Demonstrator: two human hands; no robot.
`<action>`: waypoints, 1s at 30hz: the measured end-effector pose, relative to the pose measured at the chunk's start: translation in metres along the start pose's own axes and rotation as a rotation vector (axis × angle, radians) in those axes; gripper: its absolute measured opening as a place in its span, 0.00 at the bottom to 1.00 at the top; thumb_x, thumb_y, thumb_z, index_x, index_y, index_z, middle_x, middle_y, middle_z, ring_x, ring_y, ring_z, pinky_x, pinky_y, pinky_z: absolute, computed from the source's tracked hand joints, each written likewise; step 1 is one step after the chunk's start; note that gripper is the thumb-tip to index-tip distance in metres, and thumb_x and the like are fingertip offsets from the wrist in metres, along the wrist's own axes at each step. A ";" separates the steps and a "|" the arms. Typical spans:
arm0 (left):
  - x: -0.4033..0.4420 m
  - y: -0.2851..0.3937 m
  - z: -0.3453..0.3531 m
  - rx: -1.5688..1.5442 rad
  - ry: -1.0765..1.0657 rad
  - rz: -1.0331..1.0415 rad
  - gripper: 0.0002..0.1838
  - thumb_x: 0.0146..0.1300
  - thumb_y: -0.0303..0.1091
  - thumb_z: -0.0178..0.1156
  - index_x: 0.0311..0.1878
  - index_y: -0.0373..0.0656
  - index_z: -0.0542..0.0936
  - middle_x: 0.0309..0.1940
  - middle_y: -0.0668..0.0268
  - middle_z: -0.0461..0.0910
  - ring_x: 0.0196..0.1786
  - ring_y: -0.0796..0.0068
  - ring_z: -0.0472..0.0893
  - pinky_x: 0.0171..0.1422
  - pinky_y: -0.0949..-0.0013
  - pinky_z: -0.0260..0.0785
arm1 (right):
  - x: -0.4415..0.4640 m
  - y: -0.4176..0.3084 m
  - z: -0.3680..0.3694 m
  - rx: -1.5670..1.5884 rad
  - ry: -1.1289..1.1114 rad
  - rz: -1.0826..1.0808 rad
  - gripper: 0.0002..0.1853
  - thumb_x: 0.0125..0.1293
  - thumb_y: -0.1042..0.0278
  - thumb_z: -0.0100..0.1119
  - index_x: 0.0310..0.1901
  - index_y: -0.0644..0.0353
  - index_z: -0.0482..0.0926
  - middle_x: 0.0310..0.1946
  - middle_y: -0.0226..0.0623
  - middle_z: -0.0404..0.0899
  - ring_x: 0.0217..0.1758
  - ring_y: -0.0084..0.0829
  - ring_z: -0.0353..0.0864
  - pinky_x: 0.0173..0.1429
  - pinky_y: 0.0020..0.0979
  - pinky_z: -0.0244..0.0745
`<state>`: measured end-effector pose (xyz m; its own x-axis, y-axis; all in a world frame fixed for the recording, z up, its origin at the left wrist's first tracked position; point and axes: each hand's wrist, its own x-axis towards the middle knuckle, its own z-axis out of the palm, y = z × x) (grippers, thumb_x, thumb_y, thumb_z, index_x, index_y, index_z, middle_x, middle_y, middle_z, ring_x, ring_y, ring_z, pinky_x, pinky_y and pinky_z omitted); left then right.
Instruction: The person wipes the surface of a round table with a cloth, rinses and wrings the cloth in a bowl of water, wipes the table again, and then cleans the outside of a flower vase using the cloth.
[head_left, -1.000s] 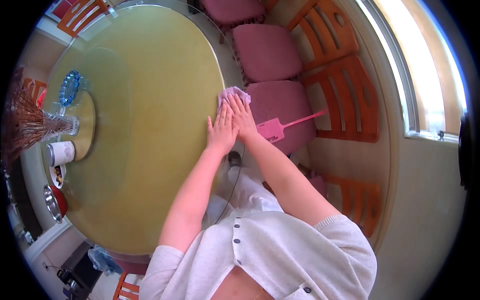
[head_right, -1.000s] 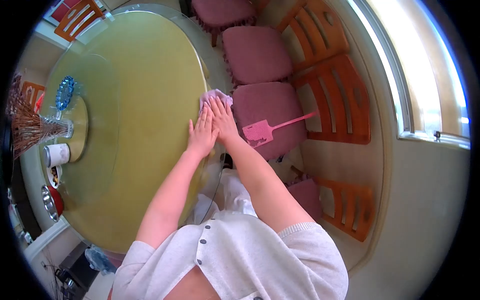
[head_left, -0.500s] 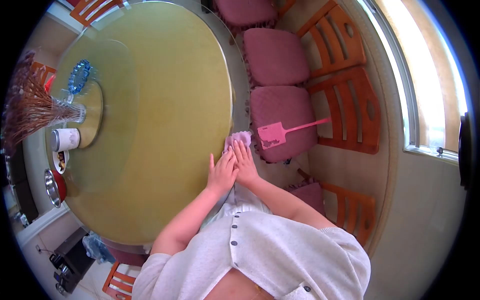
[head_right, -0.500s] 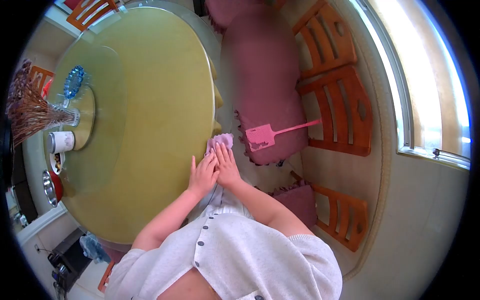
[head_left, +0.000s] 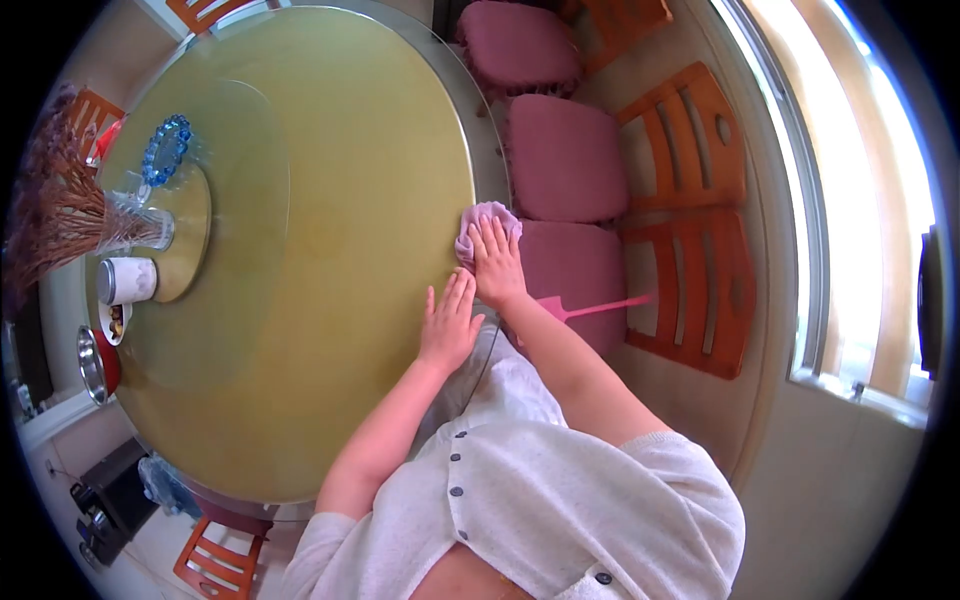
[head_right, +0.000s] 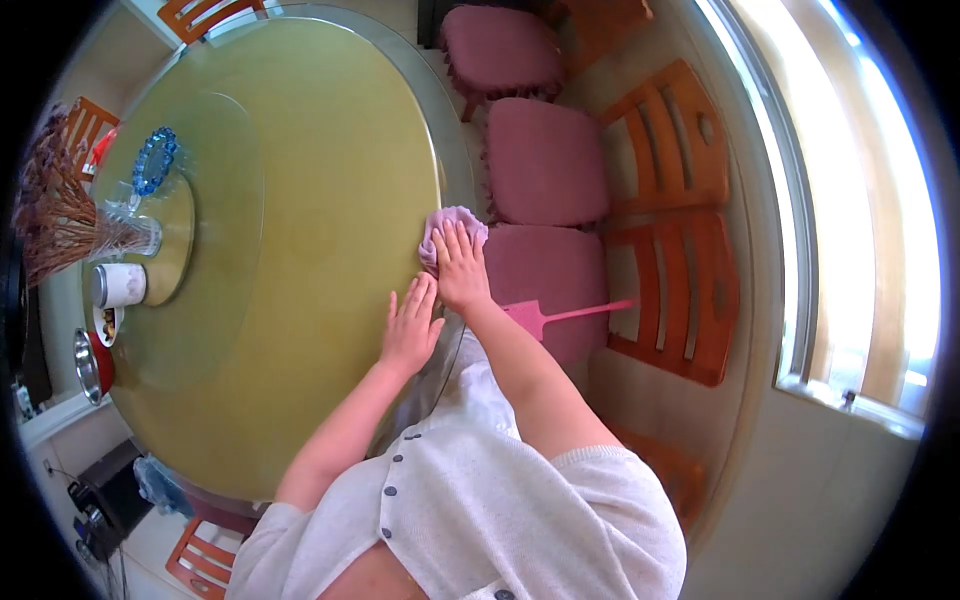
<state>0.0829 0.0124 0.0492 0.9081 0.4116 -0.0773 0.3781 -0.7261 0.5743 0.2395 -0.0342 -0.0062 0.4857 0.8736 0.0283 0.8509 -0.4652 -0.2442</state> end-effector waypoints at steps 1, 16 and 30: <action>0.014 0.001 0.001 -0.003 0.007 -0.013 0.35 0.68 0.42 0.53 0.75 0.41 0.55 0.77 0.60 0.51 0.79 0.61 0.52 0.79 0.41 0.39 | 0.015 0.007 -0.001 -0.006 -0.003 -0.015 0.41 0.64 0.39 0.50 0.73 0.58 0.59 0.76 0.45 0.52 0.80 0.45 0.45 0.79 0.53 0.38; 0.200 -0.010 -0.033 0.021 0.175 -0.196 0.36 0.69 0.43 0.51 0.75 0.38 0.54 0.77 0.56 0.50 0.78 0.56 0.52 0.78 0.40 0.41 | 0.203 0.070 0.004 -0.100 -0.063 -0.135 0.39 0.69 0.43 0.44 0.75 0.58 0.52 0.78 0.43 0.44 0.82 0.44 0.39 0.81 0.48 0.34; 0.161 0.008 0.020 0.034 -0.004 -0.099 0.45 0.66 0.48 0.56 0.75 0.30 0.47 0.78 0.46 0.37 0.80 0.52 0.42 0.81 0.51 0.39 | 0.085 0.063 0.005 -0.002 -0.113 -0.110 0.36 0.71 0.50 0.40 0.76 0.57 0.48 0.79 0.44 0.40 0.82 0.47 0.34 0.80 0.50 0.37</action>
<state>0.2354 0.0616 0.0255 0.8667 0.4800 -0.1355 0.4716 -0.7002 0.5360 0.3327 0.0114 -0.0243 0.3644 0.9296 -0.0549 0.8981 -0.3664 -0.2433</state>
